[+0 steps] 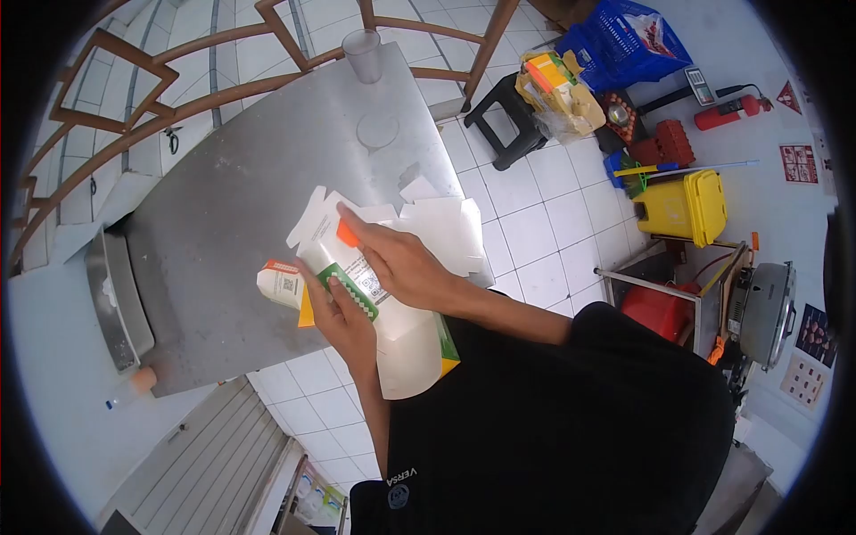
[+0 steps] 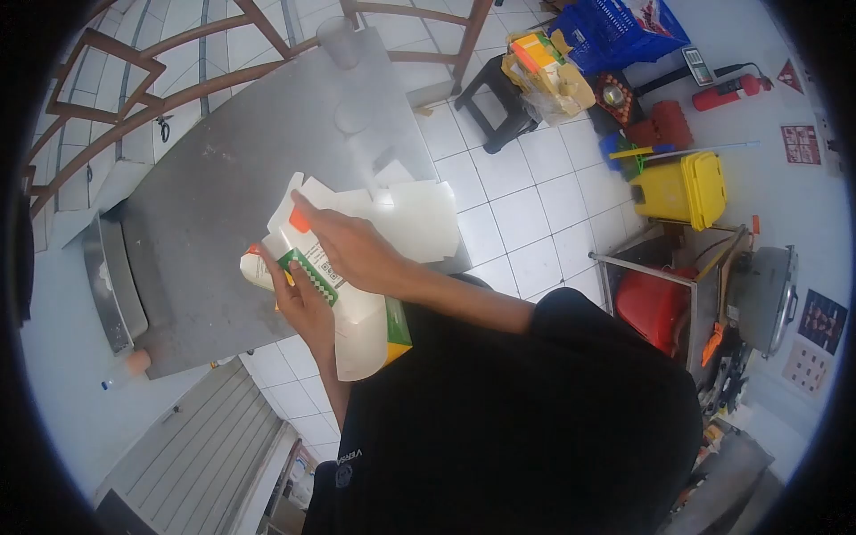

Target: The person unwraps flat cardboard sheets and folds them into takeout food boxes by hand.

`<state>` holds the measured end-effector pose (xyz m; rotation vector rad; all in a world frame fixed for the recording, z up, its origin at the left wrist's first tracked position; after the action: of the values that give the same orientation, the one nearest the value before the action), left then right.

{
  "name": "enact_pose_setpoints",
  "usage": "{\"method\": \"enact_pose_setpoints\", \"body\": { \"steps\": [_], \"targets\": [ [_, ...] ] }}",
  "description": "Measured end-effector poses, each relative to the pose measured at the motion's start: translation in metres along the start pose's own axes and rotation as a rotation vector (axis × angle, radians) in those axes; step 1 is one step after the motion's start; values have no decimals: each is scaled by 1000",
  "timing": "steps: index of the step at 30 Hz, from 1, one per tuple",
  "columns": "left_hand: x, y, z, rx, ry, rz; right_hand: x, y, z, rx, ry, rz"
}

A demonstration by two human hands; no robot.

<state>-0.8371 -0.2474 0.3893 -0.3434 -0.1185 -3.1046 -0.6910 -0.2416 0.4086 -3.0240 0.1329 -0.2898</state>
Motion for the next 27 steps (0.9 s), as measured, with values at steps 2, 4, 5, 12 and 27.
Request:
{"method": "enact_pose_setpoints", "body": {
  "steps": [2, 4, 5, 12, 27],
  "targets": [
    [1, -2, -1, -36, -70, 4, -2, -2, 4, -16, 64, -49],
    [2, -4, 4, -4, -45, 35, 0, -4, 6, -120, -23, -75],
    [4, -4, 7, 49, 18, 66, 0, -3, 5, -215, -141, -81],
    [18, -6, 10, 129, 91, 281, -10, 1, 11, -352, -512, -36],
    [20, -11, -6, 60, 380, 193, -5, 8, 0, -265, -337, -126]
  ]
}}
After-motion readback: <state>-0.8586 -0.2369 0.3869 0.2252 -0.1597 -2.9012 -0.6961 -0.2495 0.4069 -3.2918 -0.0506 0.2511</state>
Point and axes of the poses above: each hand's wrist, its own y-axis away from the middle knuckle, its own x-axis out of the back of the hand, z = x × y, the point moved 7 cm from there along -y, towards the middle knuckle, and after that the axes turned 5 degrees about -y, right-handed, at the moved point
